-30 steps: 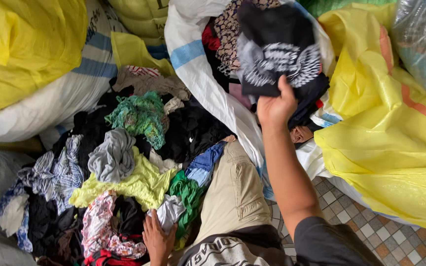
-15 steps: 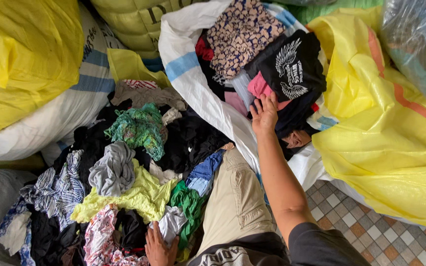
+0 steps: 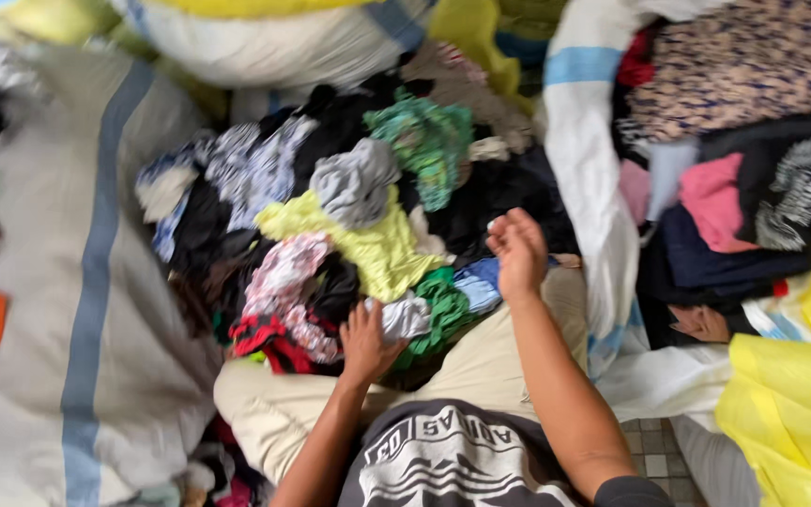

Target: The person picks up several garments from a large pile, smooths them out by hand, and folds them into smaller rectangular shapes.

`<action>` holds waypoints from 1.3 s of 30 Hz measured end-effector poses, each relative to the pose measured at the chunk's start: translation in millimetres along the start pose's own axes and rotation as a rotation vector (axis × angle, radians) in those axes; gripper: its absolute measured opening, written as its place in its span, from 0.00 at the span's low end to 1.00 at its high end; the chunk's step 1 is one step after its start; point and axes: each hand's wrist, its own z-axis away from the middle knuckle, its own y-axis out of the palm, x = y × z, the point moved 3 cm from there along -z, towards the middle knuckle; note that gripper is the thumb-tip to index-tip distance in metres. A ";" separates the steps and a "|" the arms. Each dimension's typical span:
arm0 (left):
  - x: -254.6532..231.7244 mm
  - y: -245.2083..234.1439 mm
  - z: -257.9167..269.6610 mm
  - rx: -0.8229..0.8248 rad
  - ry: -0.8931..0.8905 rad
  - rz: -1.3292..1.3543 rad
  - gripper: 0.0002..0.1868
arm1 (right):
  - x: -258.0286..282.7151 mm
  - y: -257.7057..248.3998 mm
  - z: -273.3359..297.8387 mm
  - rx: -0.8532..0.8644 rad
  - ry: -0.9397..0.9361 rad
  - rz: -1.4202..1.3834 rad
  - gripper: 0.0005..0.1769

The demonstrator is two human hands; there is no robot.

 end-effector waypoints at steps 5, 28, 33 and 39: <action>-4.1 4.9 -10.1 0.038 0.021 0.057 0.61 | -96.7 48.6 50.4 0.271 0.382 0.389 0.18; 20.4 -34.1 -9.1 -0.467 0.129 0.395 0.41 | -98.9 86.1 90.3 1.007 -0.680 1.424 0.22; -20.2 -49.2 -14.6 -0.490 0.479 0.351 0.56 | -63.8 17.0 136.0 0.860 -0.116 1.193 0.17; -50.1 -50.3 -40.7 -0.371 0.596 0.369 0.52 | 7.6 -25.2 161.6 0.910 0.216 0.647 0.14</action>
